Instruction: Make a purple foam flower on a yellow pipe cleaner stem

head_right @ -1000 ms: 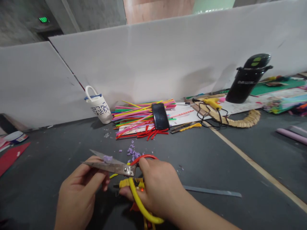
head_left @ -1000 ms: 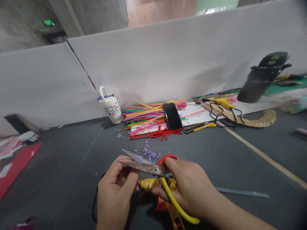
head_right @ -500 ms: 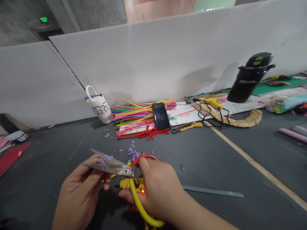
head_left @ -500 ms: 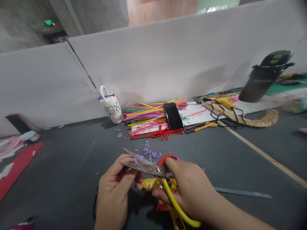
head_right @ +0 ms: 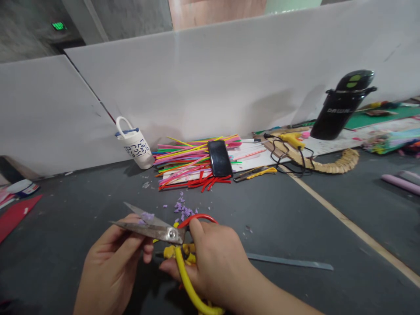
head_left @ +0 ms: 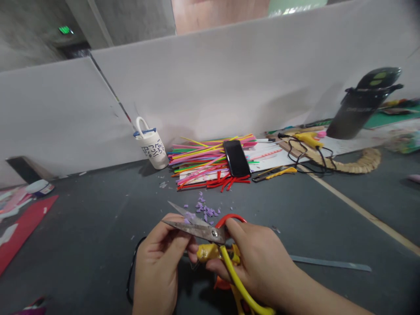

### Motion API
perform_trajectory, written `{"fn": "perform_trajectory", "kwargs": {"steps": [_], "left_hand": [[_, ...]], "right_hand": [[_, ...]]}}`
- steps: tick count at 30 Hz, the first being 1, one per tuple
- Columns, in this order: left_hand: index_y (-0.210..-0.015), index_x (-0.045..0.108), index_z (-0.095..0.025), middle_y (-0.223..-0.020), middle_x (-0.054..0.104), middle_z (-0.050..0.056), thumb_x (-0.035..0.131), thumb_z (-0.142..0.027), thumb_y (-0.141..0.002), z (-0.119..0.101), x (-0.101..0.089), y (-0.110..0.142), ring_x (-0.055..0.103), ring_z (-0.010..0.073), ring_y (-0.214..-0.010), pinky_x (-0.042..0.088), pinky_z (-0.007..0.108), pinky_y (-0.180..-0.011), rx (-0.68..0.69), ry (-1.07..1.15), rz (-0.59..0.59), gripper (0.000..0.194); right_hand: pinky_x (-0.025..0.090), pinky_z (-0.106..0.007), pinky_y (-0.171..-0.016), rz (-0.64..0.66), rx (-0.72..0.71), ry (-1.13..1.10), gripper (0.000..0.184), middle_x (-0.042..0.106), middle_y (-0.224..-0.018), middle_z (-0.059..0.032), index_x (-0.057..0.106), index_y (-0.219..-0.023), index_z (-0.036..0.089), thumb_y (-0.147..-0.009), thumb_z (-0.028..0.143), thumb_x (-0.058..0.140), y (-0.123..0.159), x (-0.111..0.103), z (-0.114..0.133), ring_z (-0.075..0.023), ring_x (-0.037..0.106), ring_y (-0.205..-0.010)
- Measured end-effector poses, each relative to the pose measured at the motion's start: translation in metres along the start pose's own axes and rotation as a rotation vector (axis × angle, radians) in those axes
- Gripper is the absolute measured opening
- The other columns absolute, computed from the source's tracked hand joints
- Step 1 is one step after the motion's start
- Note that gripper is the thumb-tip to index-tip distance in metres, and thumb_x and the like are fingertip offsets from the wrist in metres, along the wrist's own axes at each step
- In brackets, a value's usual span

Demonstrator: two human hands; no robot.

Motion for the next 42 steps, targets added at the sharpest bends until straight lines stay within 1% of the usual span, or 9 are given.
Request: {"fn": "perform_trajectory", "kwargs": {"steps": [7, 17, 25, 29, 32, 35, 37, 40, 42], "left_hand": [[-0.076, 0.072, -0.022, -0.07, 0.065, -0.004, 0.072, -0.021, -0.074, -0.001, -0.002, -0.001, 0.057, 0.0065, -0.05, 0.048, 0.014, -0.045, 0.01, 0.002, -0.015, 0.003], [-0.075, 0.073, -0.02, -0.06, 0.066, -0.003, 0.073, -0.018, -0.07, 0.002, -0.005, 0.003, 0.057, 0.0075, -0.047, 0.048, 0.014, -0.043, -0.044, 0.031, -0.059, 0.006], [-0.073, 0.072, -0.02, -0.061, 0.066, -0.003, 0.072, -0.02, -0.073, 0.001, -0.002, 0.002, 0.058, 0.0077, -0.049, 0.049, 0.015, -0.047, -0.042, 0.009, -0.033, 0.0], [-0.077, 0.071, -0.02, -0.064, 0.066, -0.003, 0.071, -0.022, -0.075, 0.002, -0.003, 0.0, 0.058, 0.0081, -0.051, 0.049, 0.015, -0.048, -0.057, -0.036, -0.005, 0.002], [-0.079, 0.071, -0.021, -0.068, 0.064, -0.003, 0.068, -0.023, -0.078, -0.001, -0.006, -0.002, 0.058, 0.009, -0.055, 0.048, 0.016, -0.049, -0.027, -0.125, 0.02, 0.004], [-0.077, 0.069, -0.021, -0.07, 0.059, -0.004, 0.066, -0.021, -0.08, -0.009, -0.005, -0.003, 0.056, 0.0085, -0.057, 0.048, 0.016, -0.049, 0.045, -0.191, 0.037, 0.004], [-0.076, 0.068, -0.021, -0.072, 0.057, -0.004, 0.066, -0.021, -0.08, -0.012, -0.004, -0.003, 0.055, 0.0077, -0.056, 0.047, 0.016, -0.049, 0.075, -0.193, 0.045, 0.005], [-0.079, 0.069, -0.023, -0.073, 0.058, -0.004, 0.066, -0.021, -0.08, -0.011, -0.002, -0.003, 0.056, 0.008, -0.056, 0.047, 0.016, -0.047, 0.057, -0.17, 0.052, 0.004], [-0.079, 0.07, -0.022, -0.07, 0.06, -0.004, 0.066, -0.021, -0.08, -0.008, -0.001, -0.003, 0.057, 0.0083, -0.055, 0.047, 0.015, -0.048, 0.027, -0.157, 0.059, 0.004]], "right_hand": [[0.036, -0.029, -0.051, -0.016, -0.002, -0.001, 0.054, 0.067, -0.067, -0.005, 0.057, -0.085, 0.018, -0.074, 0.071, 0.051, -0.001, 0.002, -0.001, -0.0254, 0.065, -0.059], [0.032, -0.028, -0.047, -0.037, -0.033, 0.052, 0.054, 0.068, -0.063, -0.0056, 0.059, -0.084, 0.016, -0.077, 0.069, 0.049, 0.0, 0.0, 0.004, -0.0247, 0.065, -0.054], [0.021, -0.028, -0.044, -0.038, -0.033, 0.106, 0.053, 0.067, -0.058, -0.0056, 0.059, -0.081, 0.016, -0.078, 0.067, 0.049, 0.003, 0.001, 0.005, -0.0253, 0.064, -0.049], [0.02, -0.028, -0.044, -0.016, -0.026, 0.121, 0.053, 0.067, -0.057, -0.0058, 0.06, -0.08, 0.016, -0.078, 0.068, 0.049, 0.001, 0.001, 0.005, -0.0258, 0.064, -0.049], [0.019, -0.028, -0.044, -0.005, -0.002, 0.153, 0.052, 0.066, -0.055, -0.0064, 0.059, -0.075, 0.017, -0.079, 0.068, 0.047, -0.002, -0.003, 0.002, -0.0247, 0.063, -0.048], [0.021, -0.027, -0.044, 0.018, 0.042, 0.134, 0.052, 0.065, -0.053, -0.006, 0.056, -0.067, 0.019, -0.084, 0.066, 0.04, -0.005, -0.007, -0.006, -0.0214, 0.061, -0.046], [0.024, -0.025, -0.044, 0.05, 0.078, 0.072, 0.05, 0.065, -0.055, -0.0048, 0.056, -0.069, 0.02, -0.085, 0.064, 0.04, -0.006, -0.008, -0.011, -0.0195, 0.06, -0.047], [0.032, -0.025, -0.048, 0.1, 0.085, 0.004, 0.045, 0.067, -0.064, -0.005, 0.056, -0.077, 0.02, -0.079, 0.065, 0.05, -0.007, -0.006, -0.012, -0.0206, 0.062, -0.055], [0.035, -0.026, -0.051, 0.115, 0.082, -0.01, 0.046, 0.067, -0.069, -0.006, 0.056, -0.081, 0.02, -0.074, 0.065, 0.056, -0.007, -0.005, -0.01, -0.0232, 0.062, -0.06]]}}
Point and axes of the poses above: each hand's wrist, its own y-axis away from the middle knuckle, its own x-axis out of the palm, z = x × y, the point moved 10 cm from there along -y, towards the middle knuckle
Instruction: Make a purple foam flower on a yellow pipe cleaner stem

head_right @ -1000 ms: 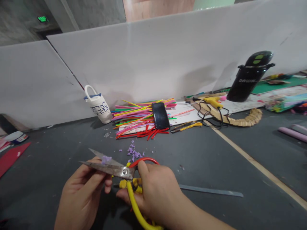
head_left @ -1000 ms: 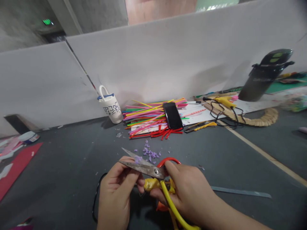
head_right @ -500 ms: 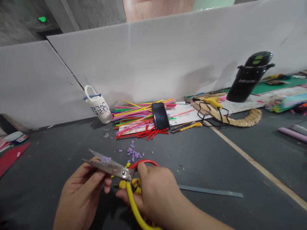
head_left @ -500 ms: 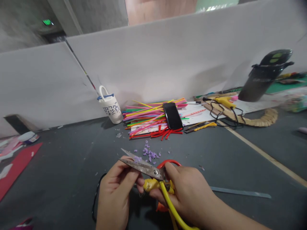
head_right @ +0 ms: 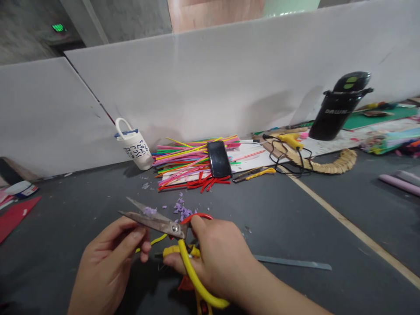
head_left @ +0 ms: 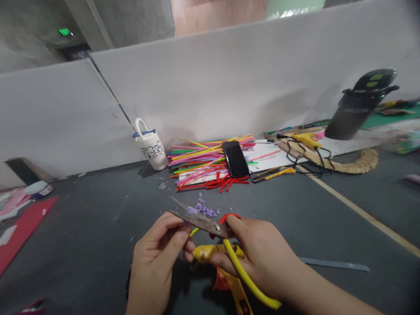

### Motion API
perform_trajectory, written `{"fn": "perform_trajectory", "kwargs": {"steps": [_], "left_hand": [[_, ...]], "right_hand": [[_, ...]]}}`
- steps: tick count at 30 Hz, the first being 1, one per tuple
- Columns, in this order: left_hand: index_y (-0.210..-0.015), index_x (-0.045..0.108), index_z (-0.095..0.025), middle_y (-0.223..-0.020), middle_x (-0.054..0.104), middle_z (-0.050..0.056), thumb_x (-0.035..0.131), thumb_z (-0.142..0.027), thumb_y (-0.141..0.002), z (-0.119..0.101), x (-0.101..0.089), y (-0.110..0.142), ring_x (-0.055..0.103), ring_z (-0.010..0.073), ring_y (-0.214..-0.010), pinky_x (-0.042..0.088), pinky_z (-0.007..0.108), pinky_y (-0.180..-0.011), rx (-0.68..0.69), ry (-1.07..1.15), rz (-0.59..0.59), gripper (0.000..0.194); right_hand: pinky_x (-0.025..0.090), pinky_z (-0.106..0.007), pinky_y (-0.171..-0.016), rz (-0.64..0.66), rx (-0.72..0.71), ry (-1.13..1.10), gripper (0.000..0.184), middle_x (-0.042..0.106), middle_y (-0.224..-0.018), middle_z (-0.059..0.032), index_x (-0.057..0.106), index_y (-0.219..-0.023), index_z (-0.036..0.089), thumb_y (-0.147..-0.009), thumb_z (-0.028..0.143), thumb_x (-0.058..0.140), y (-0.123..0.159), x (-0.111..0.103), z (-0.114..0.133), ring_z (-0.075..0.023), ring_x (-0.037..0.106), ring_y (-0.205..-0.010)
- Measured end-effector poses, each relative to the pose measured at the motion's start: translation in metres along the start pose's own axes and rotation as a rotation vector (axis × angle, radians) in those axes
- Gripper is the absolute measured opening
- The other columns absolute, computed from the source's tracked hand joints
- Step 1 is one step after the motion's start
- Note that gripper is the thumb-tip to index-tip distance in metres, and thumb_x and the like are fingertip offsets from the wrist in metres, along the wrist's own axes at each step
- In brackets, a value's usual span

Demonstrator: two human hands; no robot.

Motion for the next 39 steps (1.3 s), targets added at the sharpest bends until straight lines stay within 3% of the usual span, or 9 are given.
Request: {"fn": "perform_trajectory", "kwargs": {"steps": [3, 7, 10, 12, 20, 26, 30, 34, 39], "left_hand": [[-0.077, 0.071, -0.021, -0.065, 0.062, -0.003, 0.068, -0.022, -0.078, 0.006, 0.003, -0.001, 0.056, 0.0078, -0.052, 0.046, 0.015, -0.046, -0.066, 0.069, 0.001, 0.003], [-0.072, 0.069, -0.018, -0.056, 0.059, -0.003, 0.07, -0.022, -0.074, 0.021, 0.022, 0.004, 0.053, 0.0073, -0.045, 0.043, 0.015, -0.041, -0.234, 0.152, 0.094, 0.004], [-0.064, 0.067, -0.016, -0.055, 0.055, -0.003, 0.07, -0.024, -0.071, 0.03, 0.038, 0.01, 0.051, 0.0077, -0.043, 0.041, 0.016, -0.039, -0.314, 0.054, 0.198, 0.011], [-0.062, 0.066, -0.016, -0.057, 0.052, -0.003, 0.069, -0.024, -0.07, 0.031, 0.043, 0.01, 0.049, 0.008, -0.042, 0.039, 0.018, -0.037, -0.293, -0.049, 0.228, 0.013], [-0.061, 0.064, -0.02, -0.061, 0.064, 0.002, 0.058, -0.012, -0.071, -0.007, 0.054, 0.009, 0.062, 0.0168, -0.058, 0.048, 0.024, -0.053, 0.216, -0.633, 0.291, 0.015], [-0.075, 0.061, -0.018, -0.068, 0.061, 0.003, 0.054, -0.012, -0.079, -0.013, 0.063, 0.02, 0.061, 0.0152, -0.058, 0.048, 0.023, -0.052, 0.41, -0.793, 0.325, 0.011], [-0.077, 0.06, -0.017, -0.068, 0.061, 0.003, 0.053, -0.008, -0.08, -0.019, 0.068, 0.03, 0.06, 0.0147, -0.06, 0.047, 0.023, -0.057, 0.555, -0.827, 0.316, 0.012], [-0.075, 0.062, -0.018, -0.069, 0.063, 0.004, 0.054, -0.009, -0.08, -0.018, 0.062, 0.026, 0.06, 0.0156, -0.063, 0.046, 0.023, -0.059, 0.478, -0.764, 0.272, 0.013], [-0.064, 0.064, -0.02, -0.061, 0.057, -0.001, 0.059, -0.022, -0.079, 0.003, 0.041, 0.012, 0.054, 0.0132, -0.053, 0.04, 0.021, -0.048, 0.083, -0.496, 0.142, 0.016]], "right_hand": [[0.037, -0.027, -0.052, 0.017, 0.008, -0.12, 0.04, 0.065, -0.068, -0.0048, 0.055, -0.08, 0.019, -0.073, 0.058, 0.06, 0.001, 0.002, 0.002, -0.0217, 0.059, -0.06], [0.039, -0.021, -0.052, 0.013, 0.026, -0.561, 0.011, 0.058, -0.064, 0.0019, 0.052, -0.073, 0.02, -0.078, 0.029, 0.054, 0.002, 0.0, 0.003, -0.0135, 0.052, -0.057], [0.037, -0.018, -0.049, -0.026, 0.006, -0.734, 0.007, 0.054, -0.06, 0.0047, 0.054, -0.071, 0.019, -0.077, 0.019, 0.05, 0.001, -0.007, 0.004, -0.0105, 0.049, -0.054], [0.035, -0.018, -0.048, -0.021, 0.006, -0.748, 0.009, 0.052, -0.058, 0.0057, 0.055, -0.069, 0.019, -0.075, 0.015, 0.05, 0.001, -0.008, 0.005, -0.0094, 0.047, -0.052], [0.036, -0.017, -0.051, 0.03, -0.019, -0.757, 0.013, 0.049, -0.059, 0.0057, 0.049, -0.063, 0.018, -0.067, 0.006, 0.05, 0.001, 0.0, 0.008, -0.009, 0.042, -0.056], [0.036, -0.02, -0.051, -0.02, 0.103, -0.796, 0.012, 0.051, -0.058, 0.0044, 0.043, -0.062, 0.02, -0.063, 0.01, 0.05, 0.002, 0.005, -0.005, -0.012, 0.044, -0.057], [0.035, -0.019, -0.05, -0.023, 0.107, -0.782, 0.014, 0.048, -0.057, 0.0052, 0.041, -0.061, 0.021, -0.064, 0.01, 0.049, 0.002, 0.006, -0.002, -0.0112, 0.042, -0.056], [0.035, -0.018, -0.05, -0.012, 0.109, -0.816, 0.015, 0.042, -0.056, 0.0066, 0.042, -0.061, 0.02, -0.066, 0.007, 0.048, 0.001, 0.005, -0.001, -0.0093, 0.038, -0.054], [0.035, -0.018, -0.051, -0.031, 0.065, -0.829, 0.013, 0.042, -0.057, 0.0067, 0.048, -0.064, 0.019, -0.069, 0.007, 0.047, 0.001, -0.003, 0.0, -0.0089, 0.039, -0.054]]}}
Point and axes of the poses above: each hand's wrist, its own y-axis away from the middle knuckle, its own x-axis out of the palm, z = x × y, the point moved 10 cm from there along -y, towards the middle knuckle
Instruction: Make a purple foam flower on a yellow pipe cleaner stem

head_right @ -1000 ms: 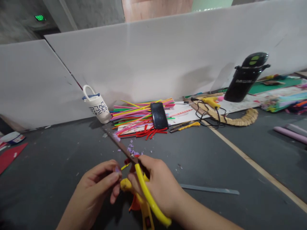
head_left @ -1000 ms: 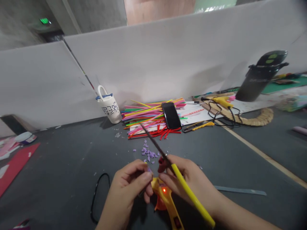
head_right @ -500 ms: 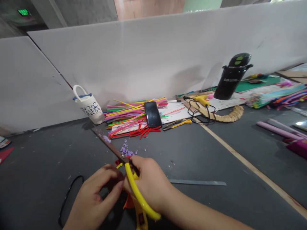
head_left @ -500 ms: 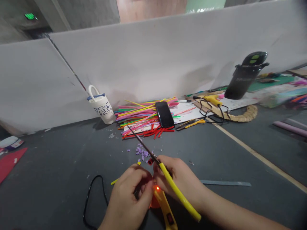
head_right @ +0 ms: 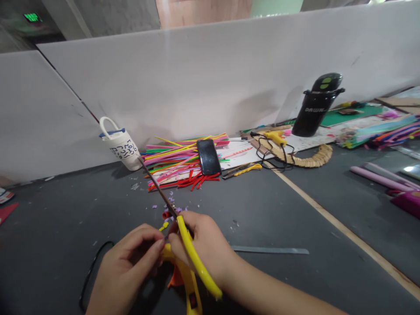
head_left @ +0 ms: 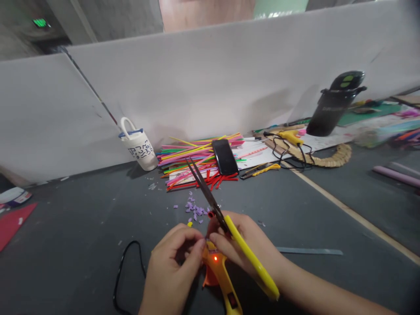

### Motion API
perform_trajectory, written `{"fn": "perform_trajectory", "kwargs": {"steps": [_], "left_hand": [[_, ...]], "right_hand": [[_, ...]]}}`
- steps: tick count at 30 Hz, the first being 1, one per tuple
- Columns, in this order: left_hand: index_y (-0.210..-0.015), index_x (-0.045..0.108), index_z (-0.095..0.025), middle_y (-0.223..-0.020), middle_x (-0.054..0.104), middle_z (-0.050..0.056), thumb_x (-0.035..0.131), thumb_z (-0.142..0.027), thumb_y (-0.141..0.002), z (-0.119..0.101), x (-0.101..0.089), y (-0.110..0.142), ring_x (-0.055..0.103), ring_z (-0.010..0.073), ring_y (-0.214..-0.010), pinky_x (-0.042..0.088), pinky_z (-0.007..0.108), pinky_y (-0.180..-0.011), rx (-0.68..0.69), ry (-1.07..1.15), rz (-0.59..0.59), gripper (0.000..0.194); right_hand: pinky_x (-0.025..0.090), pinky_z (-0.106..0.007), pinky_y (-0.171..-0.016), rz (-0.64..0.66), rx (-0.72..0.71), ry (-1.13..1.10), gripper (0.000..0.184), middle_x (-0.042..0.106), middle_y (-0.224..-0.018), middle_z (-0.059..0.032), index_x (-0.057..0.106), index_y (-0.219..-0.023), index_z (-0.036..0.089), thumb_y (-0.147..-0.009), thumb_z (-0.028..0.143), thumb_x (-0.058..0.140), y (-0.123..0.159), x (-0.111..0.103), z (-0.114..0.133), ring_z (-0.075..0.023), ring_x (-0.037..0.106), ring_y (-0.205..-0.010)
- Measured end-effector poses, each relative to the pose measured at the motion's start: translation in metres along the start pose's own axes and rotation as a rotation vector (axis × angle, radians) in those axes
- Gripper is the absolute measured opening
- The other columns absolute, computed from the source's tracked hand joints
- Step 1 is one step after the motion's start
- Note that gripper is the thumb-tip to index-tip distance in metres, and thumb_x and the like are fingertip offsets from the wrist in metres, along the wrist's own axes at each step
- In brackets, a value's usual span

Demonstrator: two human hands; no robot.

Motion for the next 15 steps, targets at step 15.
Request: {"fn": "perform_trajectory", "kwargs": {"steps": [15], "left_hand": [[-0.062, 0.064, -0.017, -0.055, 0.057, -0.003, 0.066, -0.024, -0.07, 0.025, 0.006, 0.002, 0.049, 0.0095, -0.044, 0.039, 0.019, -0.042, -0.261, 0.299, 0.006, 0.011]], "right_hand": [[0.035, -0.021, -0.051, 0.056, -0.02, 0.071, 0.011, 0.048, -0.06, 0.0051, 0.049, -0.07, 0.019, -0.076, 0.026, 0.054, 0.002, 0.003, 0.001, -0.0105, 0.041, -0.055]]}}
Point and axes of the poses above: each hand's wrist, its own y-axis away from the middle knuckle, its own x-axis out of the palm, z = x × y, the point moved 10 cm from there along -y, towards the middle knuckle
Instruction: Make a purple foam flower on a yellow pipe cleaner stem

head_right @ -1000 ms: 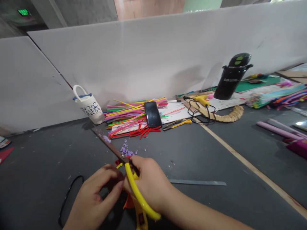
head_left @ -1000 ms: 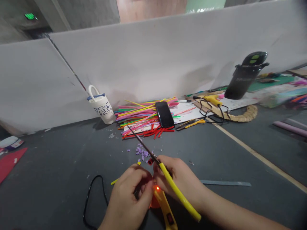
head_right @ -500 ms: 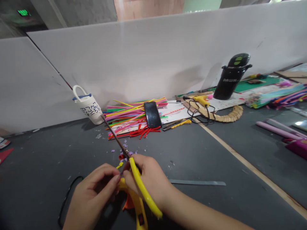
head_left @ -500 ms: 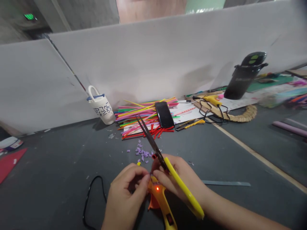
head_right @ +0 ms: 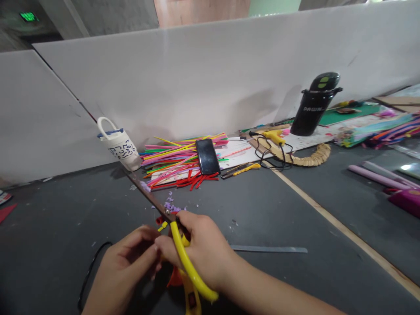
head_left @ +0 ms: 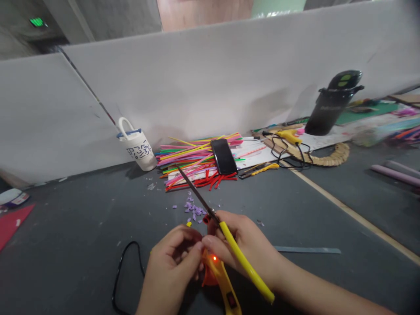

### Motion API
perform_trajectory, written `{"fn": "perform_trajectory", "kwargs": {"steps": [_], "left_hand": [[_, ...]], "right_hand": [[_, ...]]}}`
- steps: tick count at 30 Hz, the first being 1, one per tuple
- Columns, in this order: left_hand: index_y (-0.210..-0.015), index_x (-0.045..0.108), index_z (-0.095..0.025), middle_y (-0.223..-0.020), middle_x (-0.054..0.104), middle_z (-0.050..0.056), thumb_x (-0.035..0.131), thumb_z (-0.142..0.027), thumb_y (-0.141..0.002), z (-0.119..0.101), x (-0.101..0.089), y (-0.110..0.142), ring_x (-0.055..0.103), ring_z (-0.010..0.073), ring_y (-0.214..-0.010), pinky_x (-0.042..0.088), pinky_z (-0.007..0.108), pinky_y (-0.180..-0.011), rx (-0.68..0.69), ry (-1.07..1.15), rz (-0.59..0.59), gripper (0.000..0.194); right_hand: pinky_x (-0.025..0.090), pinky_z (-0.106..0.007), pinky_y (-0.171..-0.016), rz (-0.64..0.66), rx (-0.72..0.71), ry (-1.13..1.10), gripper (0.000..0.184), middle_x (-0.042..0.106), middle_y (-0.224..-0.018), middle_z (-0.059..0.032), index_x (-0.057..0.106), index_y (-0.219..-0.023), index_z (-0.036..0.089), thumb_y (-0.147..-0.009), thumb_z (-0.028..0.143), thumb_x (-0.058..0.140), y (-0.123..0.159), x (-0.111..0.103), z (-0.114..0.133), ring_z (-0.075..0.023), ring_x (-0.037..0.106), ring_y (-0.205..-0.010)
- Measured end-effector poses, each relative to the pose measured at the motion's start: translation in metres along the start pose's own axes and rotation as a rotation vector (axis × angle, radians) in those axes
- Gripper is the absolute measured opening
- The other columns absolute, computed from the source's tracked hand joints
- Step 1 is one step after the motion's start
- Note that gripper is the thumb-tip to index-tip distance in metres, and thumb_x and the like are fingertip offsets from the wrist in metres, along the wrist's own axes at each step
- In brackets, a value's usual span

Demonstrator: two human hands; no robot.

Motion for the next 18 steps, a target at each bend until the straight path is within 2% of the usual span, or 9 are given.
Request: {"fn": "perform_trajectory", "kwargs": {"steps": [3, 5, 8, 13, 18], "left_hand": [[-0.068, 0.066, -0.017, -0.051, 0.059, -0.004, 0.074, -0.026, -0.066, 0.01, -0.013, -0.005, 0.05, 0.0079, -0.041, 0.04, 0.016, -0.039, -0.107, 0.248, -0.07, 0.012], [-0.068, 0.067, -0.017, -0.053, 0.061, -0.003, 0.077, -0.024, -0.062, 0.008, -0.026, -0.006, 0.052, 0.0071, -0.042, 0.04, 0.014, -0.038, -0.087, 0.372, -0.171, 0.014], [-0.068, 0.069, -0.016, -0.055, 0.063, -0.003, 0.079, -0.022, -0.062, 0.001, -0.033, -0.005, 0.053, 0.0062, -0.044, 0.043, 0.013, -0.04, -0.027, 0.451, -0.223, 0.013], [-0.07, 0.07, -0.018, -0.053, 0.064, -0.004, 0.079, -0.021, -0.063, -0.006, -0.033, -0.002, 0.055, 0.0063, -0.043, 0.046, 0.013, -0.041, 0.024, 0.522, -0.221, 0.011], [-0.071, 0.071, -0.018, -0.054, 0.065, -0.003, 0.079, -0.021, -0.063, -0.007, -0.031, -0.001, 0.056, 0.0067, -0.043, 0.047, 0.013, -0.043, 0.044, 0.538, -0.206, 0.011]], "right_hand": [[0.037, -0.024, -0.053, 0.0, 0.037, 0.246, 0.027, 0.057, -0.067, 0.0016, 0.053, -0.081, 0.019, -0.075, 0.045, 0.062, 0.0, -0.001, -0.003, -0.0146, 0.049, -0.058], [0.038, -0.027, -0.056, -0.029, 0.044, 0.439, 0.037, 0.062, -0.072, -0.0018, 0.054, -0.085, 0.019, -0.071, 0.05, 0.067, 0.001, -0.002, -0.005, -0.0189, 0.055, -0.063], [0.039, -0.031, -0.059, -0.064, -0.006, 0.63, 0.046, 0.065, -0.078, -0.0062, 0.054, -0.088, 0.018, -0.068, 0.057, 0.069, 0.001, 0.003, -0.004, -0.0253, 0.061, -0.07], [0.041, -0.033, -0.056, -0.057, -0.074, 0.73, 0.05, 0.066, -0.076, -0.0073, 0.054, -0.088, 0.017, -0.071, 0.063, 0.061, 0.004, 0.012, -0.005, -0.0281, 0.064, -0.068], [0.041, -0.034, -0.055, -0.052, -0.083, 0.761, 0.05, 0.066, -0.075, -0.007, 0.055, -0.091, 0.017, -0.074, 0.064, 0.058, 0.005, 0.012, -0.007, -0.0289, 0.065, -0.067]]}}
Point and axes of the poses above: each hand's wrist, its own y-axis away from the middle knuckle, its own x-axis out of the palm, z = x × y, the point moved 10 cm from there along -y, towards the middle knuckle
